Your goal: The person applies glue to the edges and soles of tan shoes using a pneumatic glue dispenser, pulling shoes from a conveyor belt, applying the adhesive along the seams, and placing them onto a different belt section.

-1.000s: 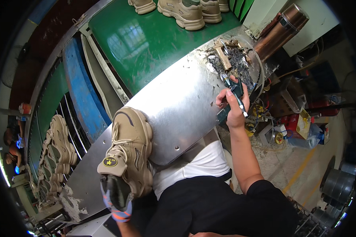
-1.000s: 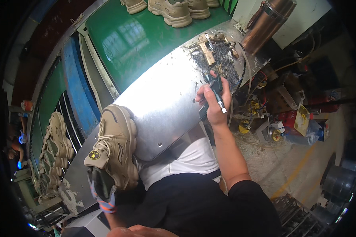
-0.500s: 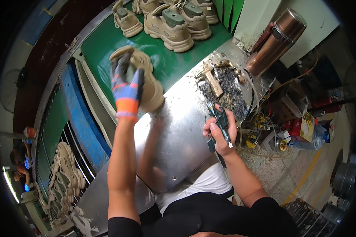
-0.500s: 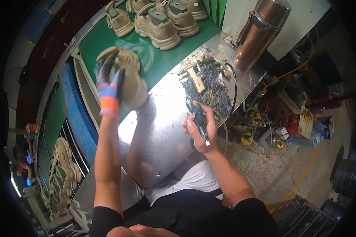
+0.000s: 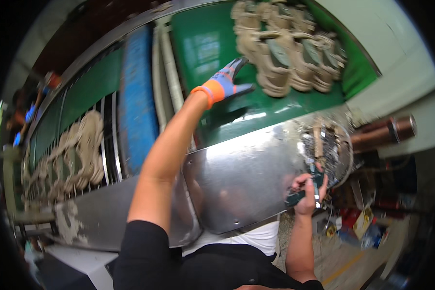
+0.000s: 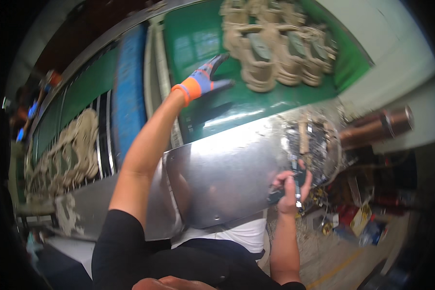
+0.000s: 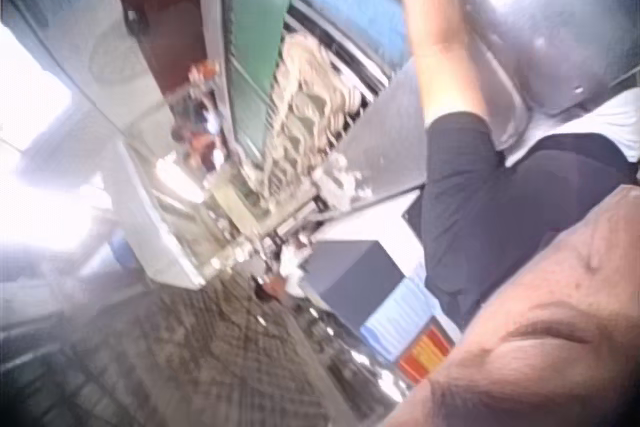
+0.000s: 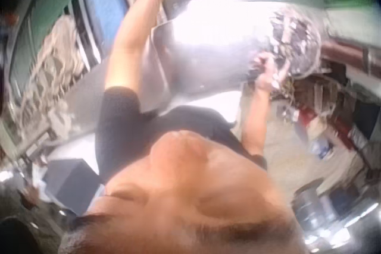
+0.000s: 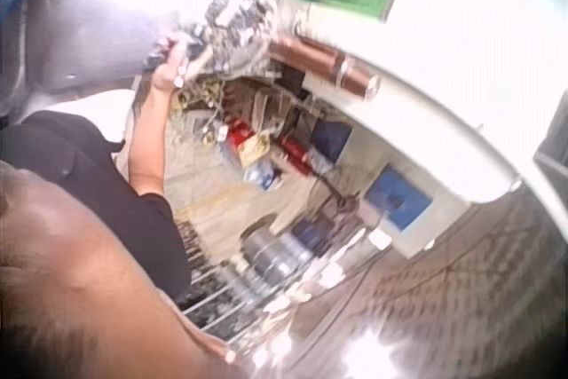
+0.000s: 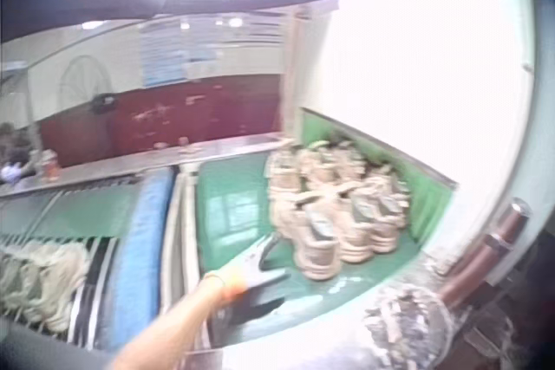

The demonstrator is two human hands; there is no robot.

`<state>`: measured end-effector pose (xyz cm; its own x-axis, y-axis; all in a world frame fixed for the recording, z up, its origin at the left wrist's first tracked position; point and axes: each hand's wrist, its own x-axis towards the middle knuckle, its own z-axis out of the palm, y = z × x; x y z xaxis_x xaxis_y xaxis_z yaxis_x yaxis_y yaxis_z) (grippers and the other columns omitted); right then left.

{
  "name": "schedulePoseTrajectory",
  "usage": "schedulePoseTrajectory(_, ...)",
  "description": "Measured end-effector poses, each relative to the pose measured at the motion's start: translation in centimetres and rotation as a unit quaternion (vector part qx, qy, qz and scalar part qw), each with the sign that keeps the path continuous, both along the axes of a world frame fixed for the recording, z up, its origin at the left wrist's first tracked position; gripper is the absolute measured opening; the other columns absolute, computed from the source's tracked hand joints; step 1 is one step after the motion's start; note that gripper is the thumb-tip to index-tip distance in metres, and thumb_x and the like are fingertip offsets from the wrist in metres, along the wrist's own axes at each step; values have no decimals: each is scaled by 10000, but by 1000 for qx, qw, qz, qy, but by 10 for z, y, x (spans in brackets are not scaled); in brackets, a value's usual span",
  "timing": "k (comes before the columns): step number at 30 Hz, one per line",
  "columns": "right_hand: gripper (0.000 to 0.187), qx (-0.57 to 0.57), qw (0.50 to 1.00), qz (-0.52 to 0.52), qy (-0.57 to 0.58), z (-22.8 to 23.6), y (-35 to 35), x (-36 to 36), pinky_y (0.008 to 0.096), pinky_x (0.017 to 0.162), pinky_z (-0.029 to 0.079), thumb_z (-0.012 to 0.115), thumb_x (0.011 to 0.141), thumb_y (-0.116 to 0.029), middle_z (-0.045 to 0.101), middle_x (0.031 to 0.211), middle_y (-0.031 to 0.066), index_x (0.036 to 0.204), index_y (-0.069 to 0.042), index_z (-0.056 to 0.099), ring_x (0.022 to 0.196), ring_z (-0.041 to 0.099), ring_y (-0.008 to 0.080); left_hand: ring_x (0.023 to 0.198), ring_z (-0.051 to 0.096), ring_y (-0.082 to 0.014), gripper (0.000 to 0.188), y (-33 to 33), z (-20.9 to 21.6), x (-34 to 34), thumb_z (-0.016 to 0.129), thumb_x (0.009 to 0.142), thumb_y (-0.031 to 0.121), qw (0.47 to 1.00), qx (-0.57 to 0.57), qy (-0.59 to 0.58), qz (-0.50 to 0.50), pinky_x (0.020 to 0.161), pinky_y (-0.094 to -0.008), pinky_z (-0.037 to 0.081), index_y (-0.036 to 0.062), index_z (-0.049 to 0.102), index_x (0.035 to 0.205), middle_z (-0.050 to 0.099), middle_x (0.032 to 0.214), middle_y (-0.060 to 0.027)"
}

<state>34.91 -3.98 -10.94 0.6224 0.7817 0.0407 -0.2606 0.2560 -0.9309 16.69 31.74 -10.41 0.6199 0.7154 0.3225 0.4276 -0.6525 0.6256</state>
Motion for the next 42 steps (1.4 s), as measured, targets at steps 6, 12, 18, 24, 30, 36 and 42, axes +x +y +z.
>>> schedulePoseTrajectory(6,576,16,999,12,-45,-1,2,-6,267,561,467,531,876,-140,572,765,107,1371,42,299,613,533,152,1363,370,-301,886,-52,80,-369,730,731,522,827,52,437,349,1126,-383,320,105,396,1437,383,1481,-150)
schedulePoseTrajectory(12,553,0,998,3,-62,-7,3,3,251,530,428,562,891,-164,559,740,78,1355,26,329,580,518,141,1231,509,-359,739,-107,33,-581,721,744,535,797,-84,312,510,1027,-399,409,129,542,1335,559,1298,-214)
schedulePoseTrajectory(18,496,12,998,-2,-66,-4,6,1,234,529,434,548,899,-137,581,758,82,1336,11,367,594,544,135,1024,616,-410,551,-123,29,-530,580,871,501,759,81,351,543,897,-468,488,47,630,1179,648,1120,-237)
schedulePoseTrajectory(24,484,30,996,-10,-85,-10,-5,4,242,549,445,540,908,-156,594,749,87,1325,27,377,612,559,138,810,640,-314,173,-261,75,-374,747,761,137,909,245,123,313,742,-366,505,48,666,885,652,856,-143)
schedulePoseTrajectory(30,491,36,997,8,-64,-9,-9,6,235,560,443,546,898,-153,599,780,76,1325,24,382,627,570,134,723,596,-313,268,-359,80,-296,817,606,162,953,87,256,138,640,-383,494,83,635,786,592,755,-92)
schedulePoseTrajectory(36,485,46,997,16,-56,-10,-11,8,230,548,447,548,897,-136,614,803,75,1330,12,387,635,586,129,1113,536,-353,693,-376,131,-222,834,578,386,941,115,318,20,958,-485,431,117,605,1174,578,1177,-124)
schedulePoseTrajectory(42,467,66,997,25,-33,-10,-8,8,223,543,452,542,902,-126,619,801,79,1323,12,395,640,586,120,1159,496,-331,701,-326,108,-141,773,640,321,864,226,441,-90,1035,-476,352,85,545,1259,541,1226,-130)
